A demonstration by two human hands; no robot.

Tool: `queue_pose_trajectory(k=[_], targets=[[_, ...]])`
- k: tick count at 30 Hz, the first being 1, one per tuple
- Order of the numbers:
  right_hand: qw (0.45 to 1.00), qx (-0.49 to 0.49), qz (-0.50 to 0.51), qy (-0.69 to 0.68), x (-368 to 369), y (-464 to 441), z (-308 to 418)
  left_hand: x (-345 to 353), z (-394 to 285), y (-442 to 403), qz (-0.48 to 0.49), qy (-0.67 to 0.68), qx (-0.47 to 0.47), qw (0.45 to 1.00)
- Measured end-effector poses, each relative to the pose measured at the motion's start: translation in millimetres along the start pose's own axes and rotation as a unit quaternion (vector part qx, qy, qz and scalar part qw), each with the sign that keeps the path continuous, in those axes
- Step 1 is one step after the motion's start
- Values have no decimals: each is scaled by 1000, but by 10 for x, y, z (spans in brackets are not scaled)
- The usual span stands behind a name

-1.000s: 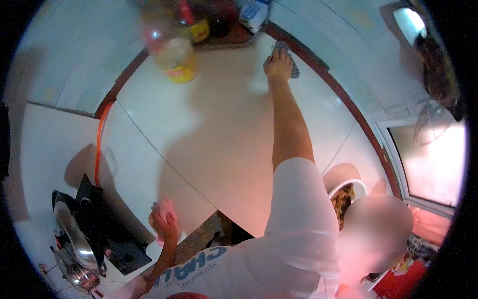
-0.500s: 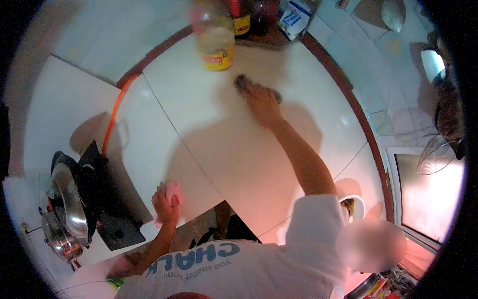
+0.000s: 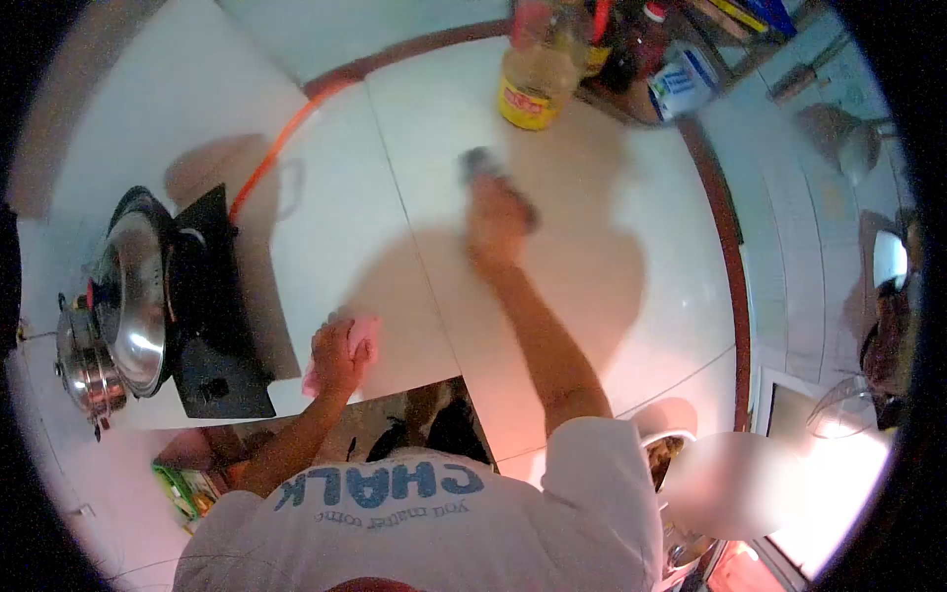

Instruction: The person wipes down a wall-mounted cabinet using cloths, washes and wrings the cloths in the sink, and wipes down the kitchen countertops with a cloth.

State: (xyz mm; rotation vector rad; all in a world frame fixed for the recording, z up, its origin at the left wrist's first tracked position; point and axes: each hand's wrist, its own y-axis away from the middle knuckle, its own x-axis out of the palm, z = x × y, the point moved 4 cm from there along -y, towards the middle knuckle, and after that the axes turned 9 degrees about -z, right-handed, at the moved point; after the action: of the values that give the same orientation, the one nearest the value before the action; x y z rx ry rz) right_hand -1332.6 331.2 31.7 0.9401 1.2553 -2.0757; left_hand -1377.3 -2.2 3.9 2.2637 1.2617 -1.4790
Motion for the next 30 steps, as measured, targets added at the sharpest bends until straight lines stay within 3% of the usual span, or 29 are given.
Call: queue_pose_trajectory(k=[2, 5, 6, 7, 9, 10, 11, 12, 13, 15, 16, 18, 20, 21, 22, 24, 25, 27, 30], targets=[[995, -67, 64, -48, 180, -169, 560, -35, -80, 0, -1, -51, 9, 999], [994, -94, 51, 31, 560, -754, 317, -34, -14, -10, 12, -22, 13, 1000], [997, -69, -13, 24, 699, -948, 151, -39, -33, 0, 22, -26, 12, 999], [989, -63, -32, 133, 882, -1158, -2, -53, -59, -7, 32, -31, 10, 999], [983, 10, -46, 180, 1036, -1674, -212, -162, -164, -111, 6, -17, 26, 1000], [976, 46, -34, 211, 1147, -1895, -348, -163, -152, -109, 20, -21, 27, 999], [982, 116, -18, 149, 1369, -2106, -650, -152, -132, -84, 34, -26, 26, 999], [941, 96, 126, 299, 1448, -2318, -723, -145, -138, -72, 0, -15, 31, 999], [924, 36, -178, 335, 1790, -2348, -1108, -134, -120, -58, 19, -1, 16, 1000], [918, 17, -55, 392, 1558, -2436, -406, -135, -91, -57, 58, 36, -12, 998], [944, 43, -27, 327, 1642, -2438, -320, -138, -75, -59, 12, 65, 24, 998], [986, 105, 0, 128, 1955, -2410, -90, -164, -83, -6, 16, 43, 17, 999], [979, -65, -95, 167, 2404, -2093, 549, -203, -120, -51, 7, 16, 28, 999], [989, -61, -16, 131, 2307, -2014, 999, -237, -134, -80, 0, 0, 41, 999], [991, -38, 125, 28, 2193, -1967, 1390, -267, -153, -104, -6, -15, 55, 998], [980, -134, 138, -49, 2256, -1621, 1920, -243, -162, -117, 8, -37, 17, 999], [977, -141, 41, -152, 1981, -1421, 2170, -232, -149, -109, 14, -30, 4, 999], [931, -335, 86, -118, 2086, -1003, 2400, -195, -107, -111, 21, 2, -10, 1000], [876, -415, 176, -174, 1686, -334, 2563, -262, -149, -117, -12, 78, 12, 997]])
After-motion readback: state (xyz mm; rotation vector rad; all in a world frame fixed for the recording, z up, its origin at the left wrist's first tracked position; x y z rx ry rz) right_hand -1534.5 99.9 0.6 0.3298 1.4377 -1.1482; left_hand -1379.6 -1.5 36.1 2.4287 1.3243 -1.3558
